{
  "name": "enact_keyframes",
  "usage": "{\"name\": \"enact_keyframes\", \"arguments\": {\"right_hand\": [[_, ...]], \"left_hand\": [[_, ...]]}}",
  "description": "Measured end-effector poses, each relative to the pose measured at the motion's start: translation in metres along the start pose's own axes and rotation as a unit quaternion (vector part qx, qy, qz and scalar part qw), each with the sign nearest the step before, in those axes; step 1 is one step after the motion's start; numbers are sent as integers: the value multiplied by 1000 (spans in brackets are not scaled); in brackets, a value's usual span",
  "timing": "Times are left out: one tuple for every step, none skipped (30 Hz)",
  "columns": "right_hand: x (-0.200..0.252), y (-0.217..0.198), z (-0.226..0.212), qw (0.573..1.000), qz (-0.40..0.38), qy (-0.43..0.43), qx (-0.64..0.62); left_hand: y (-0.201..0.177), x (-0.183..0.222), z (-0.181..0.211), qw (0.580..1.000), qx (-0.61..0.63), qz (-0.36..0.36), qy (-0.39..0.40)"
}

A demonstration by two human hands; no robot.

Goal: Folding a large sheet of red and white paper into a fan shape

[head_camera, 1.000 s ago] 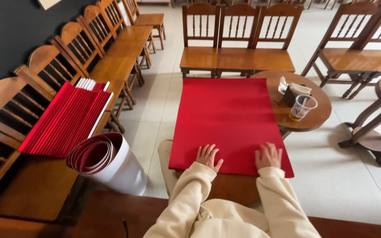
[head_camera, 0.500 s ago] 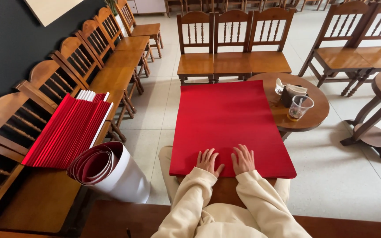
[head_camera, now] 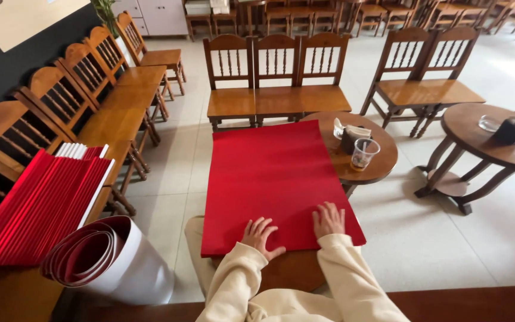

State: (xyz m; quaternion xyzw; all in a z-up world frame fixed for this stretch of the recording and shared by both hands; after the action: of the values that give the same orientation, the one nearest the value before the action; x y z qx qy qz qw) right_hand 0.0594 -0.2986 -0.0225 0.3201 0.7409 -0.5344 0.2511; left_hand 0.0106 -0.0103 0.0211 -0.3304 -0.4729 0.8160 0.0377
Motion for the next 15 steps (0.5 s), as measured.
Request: {"name": "enact_keyframes", "arguments": {"right_hand": [[4, -3, -16, 1000, 3, -2, 3], [6, -4, -36, 999, 33, -33, -21], [8, -4, -56, 995, 63, -63, -46], [15, -2, -72, 995, 60, -61, -46], [21, 2, -88, 994, 20, -83, -72], [27, 7, -107, 989, -21, -103, -100], [32, 16, -109, 990, -24, -100, -100], [38, 24, -112, 993, -20, -86, -82], [43, 32, -114, 995, -17, -73, -63], [42, 34, -104, 995, -19, -70, -64], [42, 35, -95, 995, -3, -69, -74], [37, 38, -88, 994, 15, -70, -86], [36, 38, -76, 994, 15, -69, -89], [33, 37, -64, 993, 38, -77, -83], [31, 36, -51, 991, 62, -86, -77]], "left_hand": [[4, 1, 1, 1000, 3, 4, 2], [6, 1, 0, 999, 18, -16, 23], [9, 0, -1, 998, 33, -35, 44], [16, 1, -5, 998, 34, -39, 42], [23, 1, -10, 998, 22, -25, 50], [29, 0, -16, 998, 9, -13, 57], [38, 3, -21, 998, 10, -17, 57], [46, 6, -26, 999, -12, -9, 37], [54, 9, -32, 999, -34, -1, 19], [56, 9, -31, 999, -35, -6, 18], [59, 9, -30, 999, -29, -3, 19], [59, 6, -31, 1000, -24, 2, 19], [55, 7, -31, 999, -27, 0, 19], [52, 7, -29, 1000, -16, -2, 13], [49, 7, -28, 1000, -5, -4, 6]]}}
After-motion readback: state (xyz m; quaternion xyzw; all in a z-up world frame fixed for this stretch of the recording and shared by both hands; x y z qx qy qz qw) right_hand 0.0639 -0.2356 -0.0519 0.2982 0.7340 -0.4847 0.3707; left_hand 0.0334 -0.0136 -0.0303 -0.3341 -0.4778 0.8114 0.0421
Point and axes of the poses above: each hand's wrist, its own x-axis away from the middle knuckle, its own y-axis out of the palm, z = x × y, the point moved 2 cm from there along -x, towards the middle knuckle, and after that the axes turned 11 degrees about z, right-handed, at the moved point
